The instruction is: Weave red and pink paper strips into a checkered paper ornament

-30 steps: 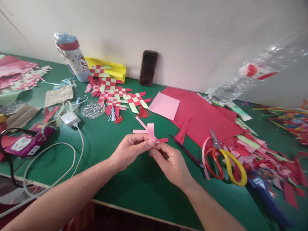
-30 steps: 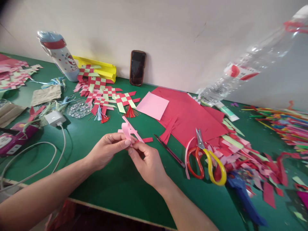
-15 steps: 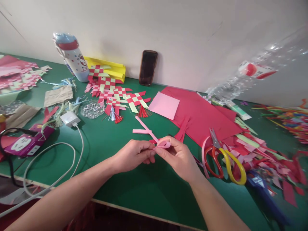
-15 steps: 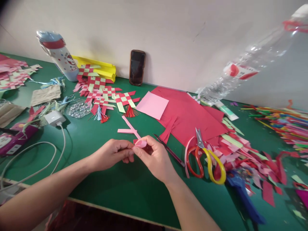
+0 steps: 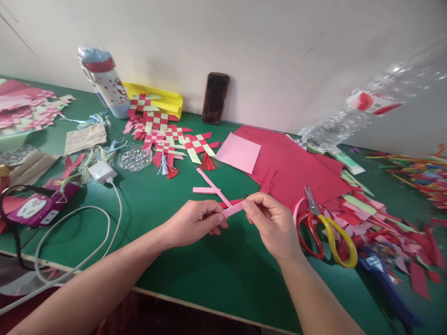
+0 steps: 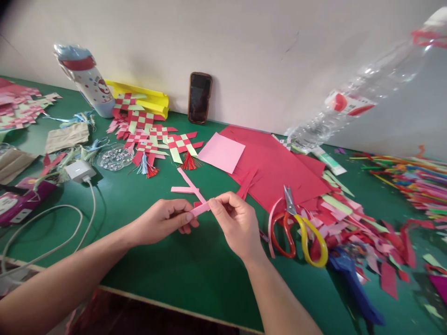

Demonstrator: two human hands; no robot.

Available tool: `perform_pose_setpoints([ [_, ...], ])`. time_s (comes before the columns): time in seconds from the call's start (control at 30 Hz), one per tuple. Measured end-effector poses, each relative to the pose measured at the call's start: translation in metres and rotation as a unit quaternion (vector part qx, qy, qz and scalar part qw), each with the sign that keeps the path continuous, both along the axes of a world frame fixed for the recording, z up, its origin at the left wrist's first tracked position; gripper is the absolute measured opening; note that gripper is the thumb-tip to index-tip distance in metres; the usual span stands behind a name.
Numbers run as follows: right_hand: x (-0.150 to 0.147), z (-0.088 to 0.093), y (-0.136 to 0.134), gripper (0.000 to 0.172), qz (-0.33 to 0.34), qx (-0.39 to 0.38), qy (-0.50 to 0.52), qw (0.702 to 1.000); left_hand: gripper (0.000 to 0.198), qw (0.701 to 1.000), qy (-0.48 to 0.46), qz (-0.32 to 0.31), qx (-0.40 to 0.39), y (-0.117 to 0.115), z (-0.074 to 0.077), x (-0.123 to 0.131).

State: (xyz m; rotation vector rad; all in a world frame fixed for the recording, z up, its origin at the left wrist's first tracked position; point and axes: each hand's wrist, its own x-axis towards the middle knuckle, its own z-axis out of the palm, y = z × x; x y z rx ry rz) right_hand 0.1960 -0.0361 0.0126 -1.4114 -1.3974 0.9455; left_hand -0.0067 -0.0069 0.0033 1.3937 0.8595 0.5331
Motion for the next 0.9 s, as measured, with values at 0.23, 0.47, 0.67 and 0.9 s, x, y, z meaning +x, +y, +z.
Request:
perform_pose_setpoints([
  [0.23,-0.001,0.0,0.001,0.031,-0.024,0.02,0.019,0.999,0.026,0.999,-0.011,0.042,-0.014,0.003,0.0,0.0],
  [0.47,-0.003,-0.002,-0.001,0.029,-0.022,0.022,0.015,0.999,0.03,0.998,-0.048,0.047,-0.013,0.001,-0.001,0.001],
  [0.67,-0.016,0.0,-0.004,0.028,0.026,0.017,0.008,0.999,0.029,0.997,-0.037,0.044,-0.047,0.0,-0.001,0.003],
  [0.9,-0.018,-0.003,-0.004,0.021,0.059,-0.012,0.002,0.998,0.026,0.999,0.003,0.042,-0.018,-0.001,0.001,0.0],
])
